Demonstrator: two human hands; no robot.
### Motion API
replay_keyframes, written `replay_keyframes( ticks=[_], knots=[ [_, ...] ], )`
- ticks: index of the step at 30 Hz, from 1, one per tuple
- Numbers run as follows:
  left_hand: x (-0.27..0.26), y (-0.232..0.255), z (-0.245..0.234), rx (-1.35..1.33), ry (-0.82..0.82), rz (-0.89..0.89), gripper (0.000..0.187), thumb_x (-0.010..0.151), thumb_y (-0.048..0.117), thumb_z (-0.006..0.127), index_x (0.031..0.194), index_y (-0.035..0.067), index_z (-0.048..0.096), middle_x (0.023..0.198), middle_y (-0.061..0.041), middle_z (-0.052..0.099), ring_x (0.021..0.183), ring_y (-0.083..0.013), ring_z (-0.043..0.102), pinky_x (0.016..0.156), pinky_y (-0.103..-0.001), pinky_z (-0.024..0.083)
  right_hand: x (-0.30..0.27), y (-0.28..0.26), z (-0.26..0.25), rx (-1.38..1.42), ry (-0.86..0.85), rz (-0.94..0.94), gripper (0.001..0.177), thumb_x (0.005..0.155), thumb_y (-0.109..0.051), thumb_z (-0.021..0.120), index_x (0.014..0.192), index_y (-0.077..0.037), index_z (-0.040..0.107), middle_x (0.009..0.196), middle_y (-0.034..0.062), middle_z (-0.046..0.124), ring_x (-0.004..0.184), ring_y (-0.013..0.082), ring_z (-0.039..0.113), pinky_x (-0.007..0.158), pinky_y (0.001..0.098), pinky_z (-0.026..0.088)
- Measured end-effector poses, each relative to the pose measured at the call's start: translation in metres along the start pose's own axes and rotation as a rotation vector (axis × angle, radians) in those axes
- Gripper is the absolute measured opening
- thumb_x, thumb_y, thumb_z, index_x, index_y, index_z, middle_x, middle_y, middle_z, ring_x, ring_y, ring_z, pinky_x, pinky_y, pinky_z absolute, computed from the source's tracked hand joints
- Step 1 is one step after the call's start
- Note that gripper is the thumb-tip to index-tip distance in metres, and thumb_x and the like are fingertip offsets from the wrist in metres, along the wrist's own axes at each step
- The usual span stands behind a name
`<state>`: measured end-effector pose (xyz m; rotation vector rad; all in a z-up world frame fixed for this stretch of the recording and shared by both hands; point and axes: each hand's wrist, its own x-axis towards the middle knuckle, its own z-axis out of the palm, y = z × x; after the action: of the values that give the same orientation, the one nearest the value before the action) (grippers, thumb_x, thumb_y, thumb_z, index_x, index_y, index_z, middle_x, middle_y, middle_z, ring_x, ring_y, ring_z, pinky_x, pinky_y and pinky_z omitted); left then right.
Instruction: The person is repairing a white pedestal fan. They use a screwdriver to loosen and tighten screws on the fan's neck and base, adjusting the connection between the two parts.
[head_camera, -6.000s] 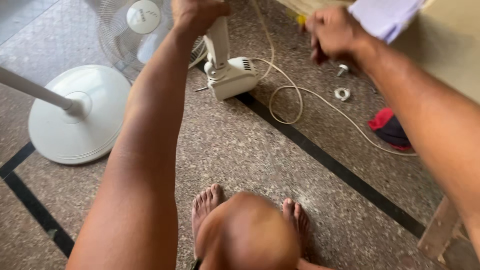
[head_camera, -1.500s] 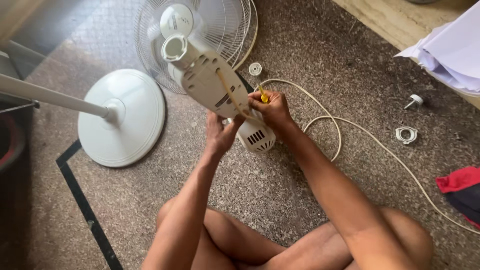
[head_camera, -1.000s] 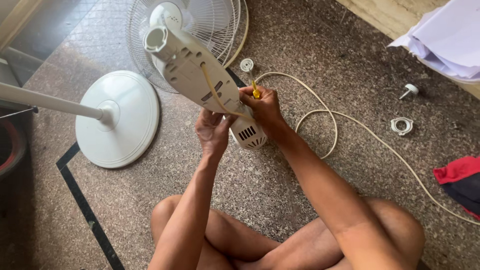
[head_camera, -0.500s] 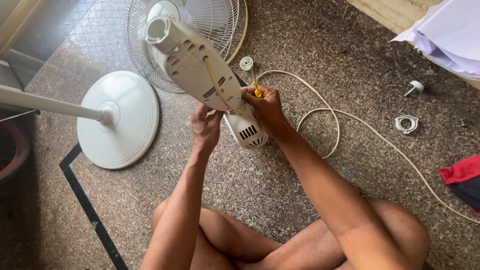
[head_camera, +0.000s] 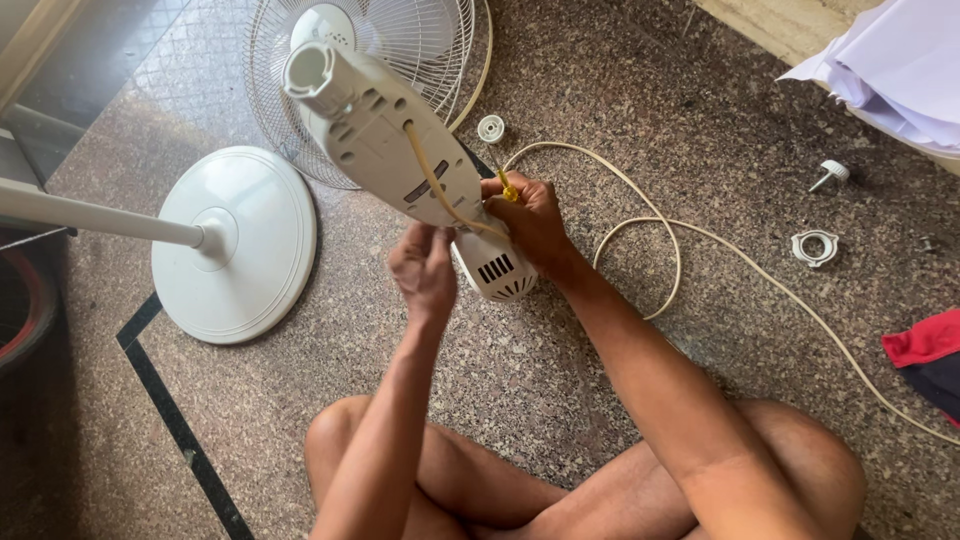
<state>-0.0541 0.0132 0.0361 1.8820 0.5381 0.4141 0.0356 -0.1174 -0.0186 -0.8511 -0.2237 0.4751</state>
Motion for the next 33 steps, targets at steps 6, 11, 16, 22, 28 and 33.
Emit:
replay_keyframes(
  ticks=[6, 11, 16, 22, 28, 33],
  knots=[
    [-0.027, 0.002, 0.027, 0.064, 0.071, 0.198, 0.040, 0.092, 0.025, 0.081, 0.118, 0.002, 0.063, 0.114, -0.016, 0.072, 0.112, -0.0246, 0.069, 0.096, -0.042, 0.057, -0.004, 0.007, 0.004, -0.123, 0.022, -0.082, 0.014, 0.099, -0.010, 0.067, 0.108, -0.002, 0.074, 0.094, 0.0088, 0.073, 0.076, 0.0101, 0.070, 0.066, 0.0266, 0.061],
    [-0.023, 0.005, 0.029, -0.244, 0.193, 0.074, 0.039, 0.087, 0.036, 0.081, 0.106, 0.006, 0.065, 0.099, -0.009, 0.077, 0.091, -0.0189, 0.076, 0.083, -0.035, 0.067, -0.003, 0.002, 0.010, -0.257, -0.033, 0.007, 0.011, 0.099, -0.016, 0.062, 0.103, -0.007, 0.067, 0.087, 0.0029, 0.073, 0.070, 0.0075, 0.069, 0.062, 0.0247, 0.060],
    [-0.017, 0.001, 0.013, -0.057, 0.160, 0.077, 0.041, 0.088, 0.039, 0.078, 0.106, 0.005, 0.063, 0.095, -0.010, 0.075, 0.082, -0.0185, 0.075, 0.071, -0.034, 0.066, -0.005, 0.002, 0.014, -0.283, -0.082, -0.049, 0.015, 0.099, -0.013, 0.064, 0.109, -0.004, 0.068, 0.099, 0.0022, 0.071, 0.087, 0.0071, 0.068, 0.074, 0.0247, 0.060],
    [-0.005, 0.013, -0.005, 0.198, 0.025, 0.171, 0.049, 0.089, 0.044, 0.079, 0.110, 0.003, 0.063, 0.098, -0.010, 0.076, 0.088, -0.0184, 0.077, 0.074, -0.033, 0.066, -0.006, 0.001, 0.016, -0.268, -0.064, -0.062, 0.016, 0.096, -0.006, 0.064, 0.110, -0.003, 0.069, 0.103, 0.0053, 0.072, 0.091, 0.0102, 0.070, 0.079, 0.0287, 0.062],
    [0.007, 0.024, -0.003, 0.314, 0.131, 0.010, 0.050, 0.081, 0.040, 0.084, 0.107, 0.003, 0.064, 0.091, -0.014, 0.077, 0.071, -0.0217, 0.079, 0.058, -0.033, 0.064, -0.009, 0.004, 0.021, -0.556, -0.090, -0.093, 0.013, 0.103, -0.010, 0.062, 0.109, -0.007, 0.074, 0.103, 0.0052, 0.067, 0.086, 0.0133, 0.072, 0.072, 0.0320, 0.069],
    [0.015, 0.010, -0.016, 0.128, 0.141, 0.022, 0.040, 0.083, 0.028, 0.082, 0.106, 0.002, 0.062, 0.095, -0.016, 0.077, 0.077, -0.0219, 0.078, 0.066, -0.033, 0.067, -0.011, 0.005, 0.037, -0.284, -0.154, 0.132, 0.034, 0.096, -0.007, 0.062, 0.128, -0.015, 0.067, 0.100, 0.0031, 0.075, 0.084, 0.0114, 0.072, 0.072, 0.0291, 0.066]
  ],
)
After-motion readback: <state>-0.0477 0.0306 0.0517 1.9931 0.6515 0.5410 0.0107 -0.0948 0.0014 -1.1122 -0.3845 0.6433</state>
